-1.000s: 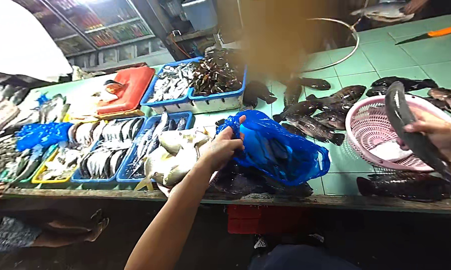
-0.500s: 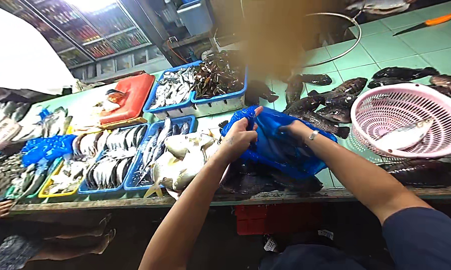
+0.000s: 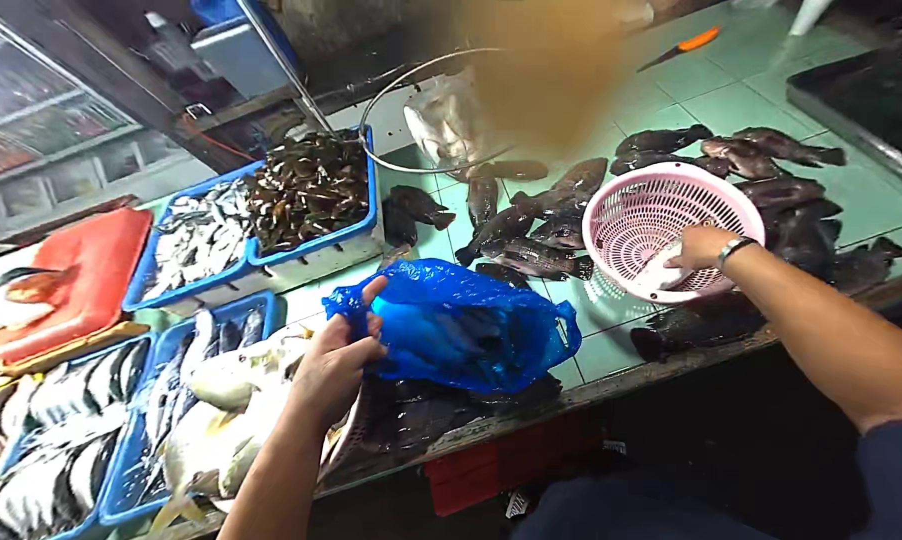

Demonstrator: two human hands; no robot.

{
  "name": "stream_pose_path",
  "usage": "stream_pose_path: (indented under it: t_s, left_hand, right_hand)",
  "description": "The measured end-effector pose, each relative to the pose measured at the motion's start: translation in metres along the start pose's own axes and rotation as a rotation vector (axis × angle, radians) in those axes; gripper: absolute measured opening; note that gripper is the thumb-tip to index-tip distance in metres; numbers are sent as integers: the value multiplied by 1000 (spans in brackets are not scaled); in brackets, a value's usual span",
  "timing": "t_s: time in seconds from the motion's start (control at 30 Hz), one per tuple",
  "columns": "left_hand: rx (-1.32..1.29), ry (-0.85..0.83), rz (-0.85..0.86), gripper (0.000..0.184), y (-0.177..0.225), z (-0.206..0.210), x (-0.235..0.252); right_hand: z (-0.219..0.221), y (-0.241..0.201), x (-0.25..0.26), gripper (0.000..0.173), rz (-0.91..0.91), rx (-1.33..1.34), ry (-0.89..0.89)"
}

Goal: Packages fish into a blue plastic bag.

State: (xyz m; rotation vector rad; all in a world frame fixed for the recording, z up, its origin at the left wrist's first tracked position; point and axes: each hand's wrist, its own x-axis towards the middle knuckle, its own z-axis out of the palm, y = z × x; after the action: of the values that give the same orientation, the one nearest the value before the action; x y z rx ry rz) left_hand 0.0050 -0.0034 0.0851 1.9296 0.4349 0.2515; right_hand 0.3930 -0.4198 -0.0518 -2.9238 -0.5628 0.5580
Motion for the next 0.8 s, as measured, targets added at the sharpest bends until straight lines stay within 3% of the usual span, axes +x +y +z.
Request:
stream_pose_path:
  t_s: [0.1, 0.17, 0.33, 0.47, 0.53, 0.6, 0.67, 0.73, 0.8]
  left_hand:
    - [-25, 26, -43, 80, -6, 8, 4]
    - [-27, 53, -61, 81, -8, 14, 5]
    - [-22, 131, -56, 75, -4, 29, 13]
    - [-21, 137, -37, 71, 1, 20, 9]
    - [-13, 125, -54, 65, 4, 12, 3]
    - [-29, 108, -64, 62, 6, 6, -2]
    - [-61, 74, -59, 64, 0, 2, -7]
    - [-97, 46, -55, 68, -8, -3, -12]
    - [-114, 34, -33, 70, -8, -4, -23]
  right_hand:
    - [36, 7, 31, 107, 267, 265, 1]
    - [38, -22, 27, 120, 300, 349, -1]
    - [23, -58, 49, 117, 153, 229, 32]
    - [-6, -51, 62, 103, 5, 794, 205]
    - [-41, -49, 36, 93, -125, 1100, 234]
    - [-74, -48, -3, 82, -319, 1253, 281]
    - [-89, -53, -55, 83, -465, 1360, 253]
    - [-76, -68, -111, 85, -523, 1384, 140]
    - [-42, -88, -156, 76, -555, 1473, -115]
